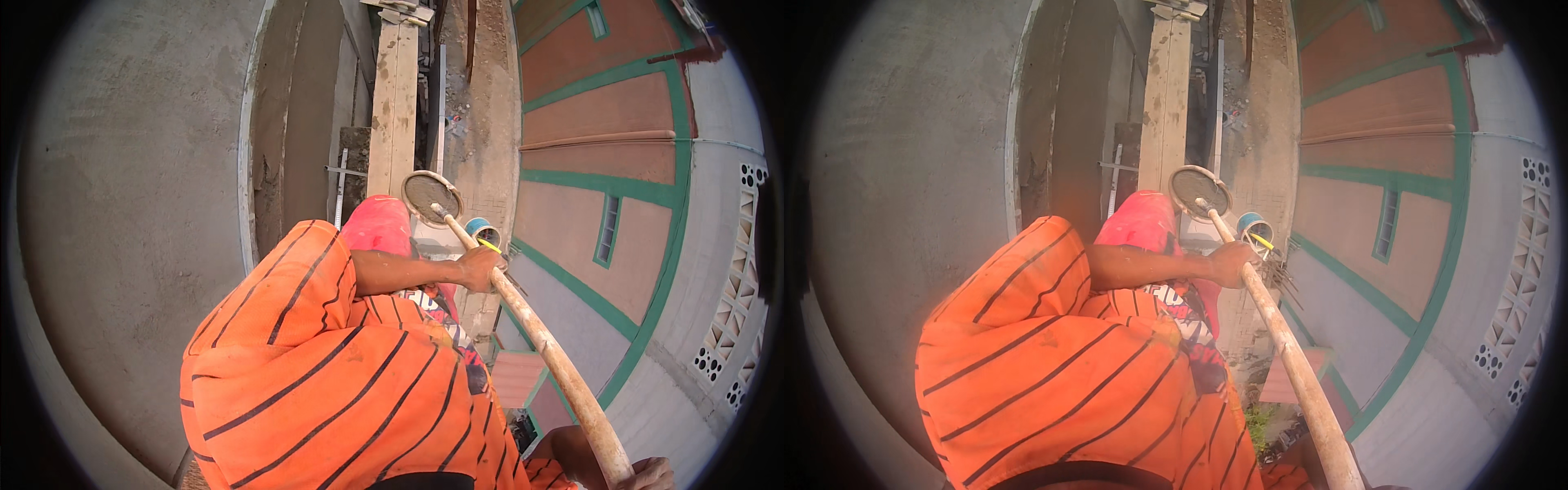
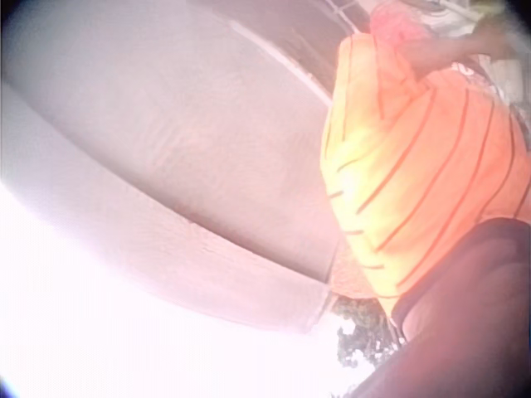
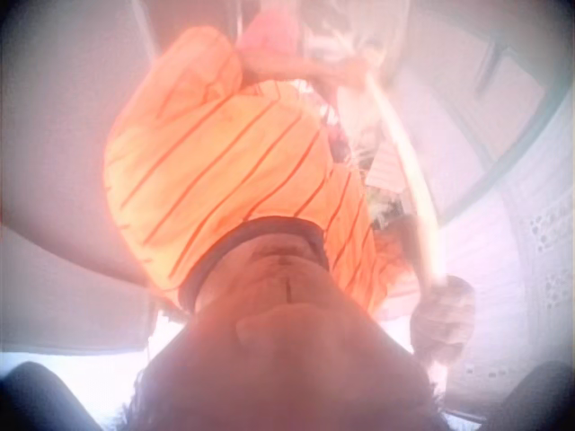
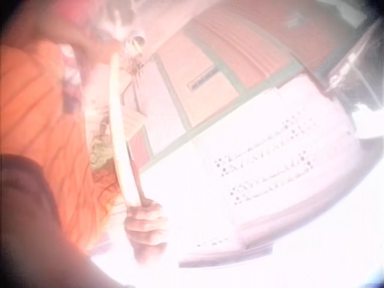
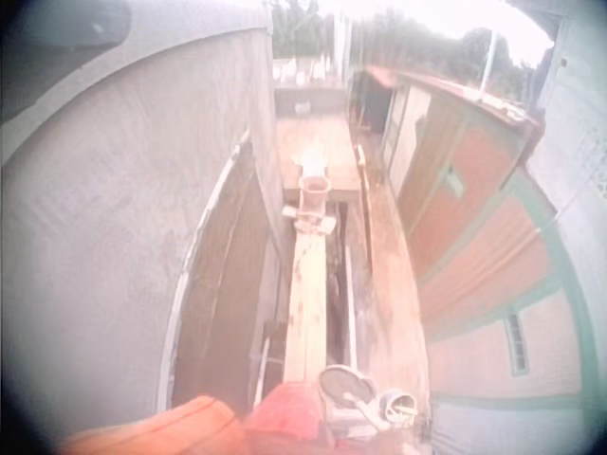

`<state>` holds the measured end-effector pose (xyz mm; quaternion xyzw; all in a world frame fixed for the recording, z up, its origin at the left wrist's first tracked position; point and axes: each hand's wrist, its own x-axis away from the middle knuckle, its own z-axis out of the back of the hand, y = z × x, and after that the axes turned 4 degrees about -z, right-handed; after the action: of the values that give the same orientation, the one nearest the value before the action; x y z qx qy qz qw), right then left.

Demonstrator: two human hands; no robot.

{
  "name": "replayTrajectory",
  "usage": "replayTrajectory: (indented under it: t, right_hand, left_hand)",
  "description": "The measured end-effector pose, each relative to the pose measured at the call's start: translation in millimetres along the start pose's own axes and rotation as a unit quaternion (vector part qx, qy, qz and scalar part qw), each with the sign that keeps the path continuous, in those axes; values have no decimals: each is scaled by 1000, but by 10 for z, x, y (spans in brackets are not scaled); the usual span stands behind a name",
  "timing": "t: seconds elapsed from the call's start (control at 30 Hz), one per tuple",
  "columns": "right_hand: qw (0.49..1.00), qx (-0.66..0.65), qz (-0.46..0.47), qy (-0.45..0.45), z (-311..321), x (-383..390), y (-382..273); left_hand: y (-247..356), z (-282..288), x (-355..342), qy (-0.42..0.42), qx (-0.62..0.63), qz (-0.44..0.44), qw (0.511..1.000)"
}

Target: The person scoops wet cement from a bucket using a trowel and applies it to a curved wall surface. They repeatedly smooth and spread the cement along the wall's edge while standing on wooden scaffolding.

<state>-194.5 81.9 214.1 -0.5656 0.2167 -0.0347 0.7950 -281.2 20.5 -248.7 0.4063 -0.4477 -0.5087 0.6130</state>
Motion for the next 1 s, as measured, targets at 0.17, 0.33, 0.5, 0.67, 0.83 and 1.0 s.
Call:
replayTrajectory:
  t: [0.17,0.33,0.5,0.67,0.83,1.0]
  right_hand:
    - [999,-3,40,4,-183,-242,682]
    - [985,-77,32,-148,9,-557,1404]
    - [985,-61,-22,-161,-434,-823,1764]
    - [993,-47,-34,-104,-565,-989,1929]
    - [986,-41,0,-164,-683,-1095,2104]
    - [992,-57,-26,-110,-600,-1125,2166]
  left_hand:
    - [-574,594,-211,120,-44,37,991]
    - [-1218,941,-257,233,-54,83,967]
    - [-1746,1210,-162,262,-40,117,957]
    - [-1832,1548,-205,325,-34,93,940]
    - [-2149,1693,-413,315,-46,127,939]
    - [-2142,1827,-419,305,-53,113,944]
